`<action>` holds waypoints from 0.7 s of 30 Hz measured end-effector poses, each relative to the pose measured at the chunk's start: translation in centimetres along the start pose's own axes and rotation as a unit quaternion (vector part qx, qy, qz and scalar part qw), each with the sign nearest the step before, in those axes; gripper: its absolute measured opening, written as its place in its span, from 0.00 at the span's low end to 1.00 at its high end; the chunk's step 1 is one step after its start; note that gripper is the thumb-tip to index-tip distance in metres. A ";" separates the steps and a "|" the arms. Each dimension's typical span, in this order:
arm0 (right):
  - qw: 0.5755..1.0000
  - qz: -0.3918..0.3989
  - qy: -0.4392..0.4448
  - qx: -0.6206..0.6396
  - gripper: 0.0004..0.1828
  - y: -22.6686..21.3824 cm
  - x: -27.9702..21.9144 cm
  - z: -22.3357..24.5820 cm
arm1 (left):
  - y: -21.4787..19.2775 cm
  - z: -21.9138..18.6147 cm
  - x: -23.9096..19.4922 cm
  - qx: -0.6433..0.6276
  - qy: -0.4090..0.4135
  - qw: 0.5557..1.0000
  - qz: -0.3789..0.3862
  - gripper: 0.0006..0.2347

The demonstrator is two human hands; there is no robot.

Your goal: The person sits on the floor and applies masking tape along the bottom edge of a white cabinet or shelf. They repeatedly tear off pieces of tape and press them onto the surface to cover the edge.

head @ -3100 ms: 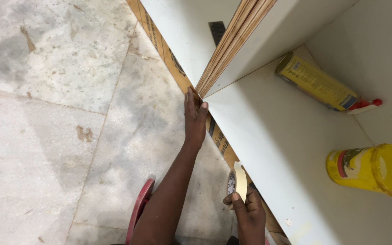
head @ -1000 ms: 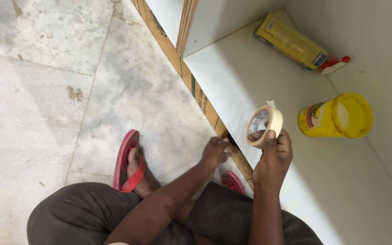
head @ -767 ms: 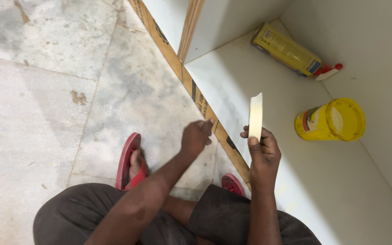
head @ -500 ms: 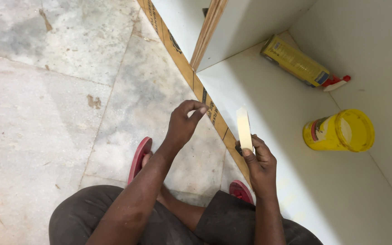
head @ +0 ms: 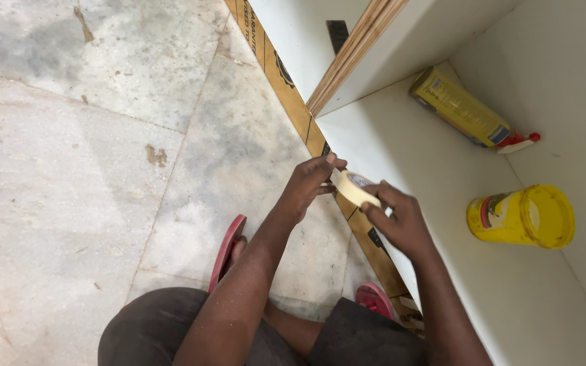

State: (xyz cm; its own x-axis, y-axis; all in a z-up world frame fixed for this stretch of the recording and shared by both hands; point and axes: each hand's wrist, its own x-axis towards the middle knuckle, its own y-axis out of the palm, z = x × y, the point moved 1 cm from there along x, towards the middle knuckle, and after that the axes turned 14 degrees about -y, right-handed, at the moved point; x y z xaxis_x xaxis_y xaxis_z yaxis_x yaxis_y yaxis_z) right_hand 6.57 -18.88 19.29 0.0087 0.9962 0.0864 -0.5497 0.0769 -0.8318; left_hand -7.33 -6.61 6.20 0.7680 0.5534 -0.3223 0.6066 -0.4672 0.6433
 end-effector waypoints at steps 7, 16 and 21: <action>0.992 0.119 0.021 -0.042 0.19 -1.7 9.3 0.5 | -3.1 -0.8 3.0 -0.181 0.002 0.983 0.014 0.14; 0.879 0.239 -0.075 -0.405 0.18 0.7 18.1 3.1 | -4.3 1.8 10.7 -0.261 0.079 0.944 -0.185 0.05; 0.825 0.255 -0.111 -0.491 0.15 1.2 19.5 3.1 | -4.6 2.7 12.1 -0.299 0.099 0.922 -0.224 0.04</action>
State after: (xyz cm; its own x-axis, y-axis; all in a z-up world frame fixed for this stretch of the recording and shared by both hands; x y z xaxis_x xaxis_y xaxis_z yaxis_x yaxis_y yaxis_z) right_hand 3.44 0.47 21.68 -0.2274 0.8853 -0.4055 0.5091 -0.2469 -0.8246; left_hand -0.23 0.38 -2.58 0.3792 0.7408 -0.5545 0.5871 0.2706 0.7630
